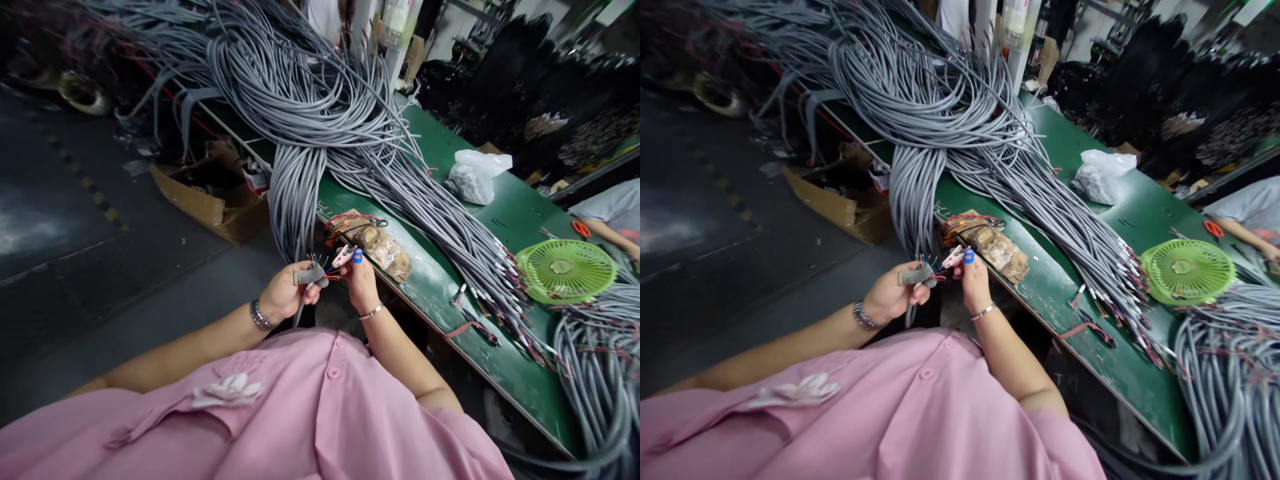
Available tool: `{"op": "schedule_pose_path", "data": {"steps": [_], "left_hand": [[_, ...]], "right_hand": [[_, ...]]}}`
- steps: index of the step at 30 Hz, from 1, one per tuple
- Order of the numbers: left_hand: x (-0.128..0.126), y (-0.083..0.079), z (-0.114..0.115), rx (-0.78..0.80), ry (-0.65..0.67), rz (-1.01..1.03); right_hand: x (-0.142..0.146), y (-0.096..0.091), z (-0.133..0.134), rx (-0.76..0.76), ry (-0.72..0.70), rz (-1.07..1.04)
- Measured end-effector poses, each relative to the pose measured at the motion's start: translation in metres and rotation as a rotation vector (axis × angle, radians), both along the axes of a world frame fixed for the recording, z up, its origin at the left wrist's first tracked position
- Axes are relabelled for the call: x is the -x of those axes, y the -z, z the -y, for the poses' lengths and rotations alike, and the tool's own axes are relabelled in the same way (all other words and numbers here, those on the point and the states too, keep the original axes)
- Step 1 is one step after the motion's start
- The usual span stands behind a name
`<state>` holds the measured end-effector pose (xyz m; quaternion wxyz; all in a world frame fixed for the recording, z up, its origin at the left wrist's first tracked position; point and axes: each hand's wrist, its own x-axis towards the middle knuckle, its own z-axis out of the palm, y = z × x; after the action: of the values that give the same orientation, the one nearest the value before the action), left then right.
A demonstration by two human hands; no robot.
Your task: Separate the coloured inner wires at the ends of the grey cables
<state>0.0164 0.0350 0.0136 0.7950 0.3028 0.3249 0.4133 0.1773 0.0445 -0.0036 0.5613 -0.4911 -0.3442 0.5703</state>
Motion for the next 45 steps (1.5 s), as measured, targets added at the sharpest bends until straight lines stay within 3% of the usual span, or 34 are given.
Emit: {"op": "schedule_pose_path", "data": {"steps": [5,11,18,22,26,29,33,39,45], "left_hand": [[-0.008,-0.003,-0.003,0.046,0.041,0.005],[-0.012,0.005,-0.001,0.083,0.065,-0.033],[-0.007,0.002,0.006,0.036,0.022,-0.051],[-0.002,-0.003,0.014,-0.033,-0.057,-0.102],[-0.003,-0.005,0.016,-0.095,-0.125,-0.133],[-0.005,-0.004,0.012,-0.102,-0.137,-0.121],[-0.006,0.002,0.004,-0.097,-0.138,-0.107],[0.002,0.013,-0.005,-0.115,-0.086,-0.079],[0.004,0.017,-0.011,-0.138,-0.045,-0.105]], "right_hand": [[0.003,-0.002,-0.006,0.080,-0.075,-0.304],[0.005,-0.005,-0.007,0.079,-0.012,-0.331],[-0.002,-0.008,-0.004,0.210,-0.157,-0.415],[-0.004,-0.011,0.001,0.194,-0.195,-0.460],[-0.002,-0.016,0.004,0.132,-0.092,-0.386],[-0.001,-0.016,0.002,0.115,-0.090,-0.330],[-0.003,-0.007,-0.002,0.065,-0.129,-0.206],[-0.006,0.009,0.000,-0.082,0.014,0.135],[0.003,0.007,-0.008,0.032,-0.087,-0.293]]}}
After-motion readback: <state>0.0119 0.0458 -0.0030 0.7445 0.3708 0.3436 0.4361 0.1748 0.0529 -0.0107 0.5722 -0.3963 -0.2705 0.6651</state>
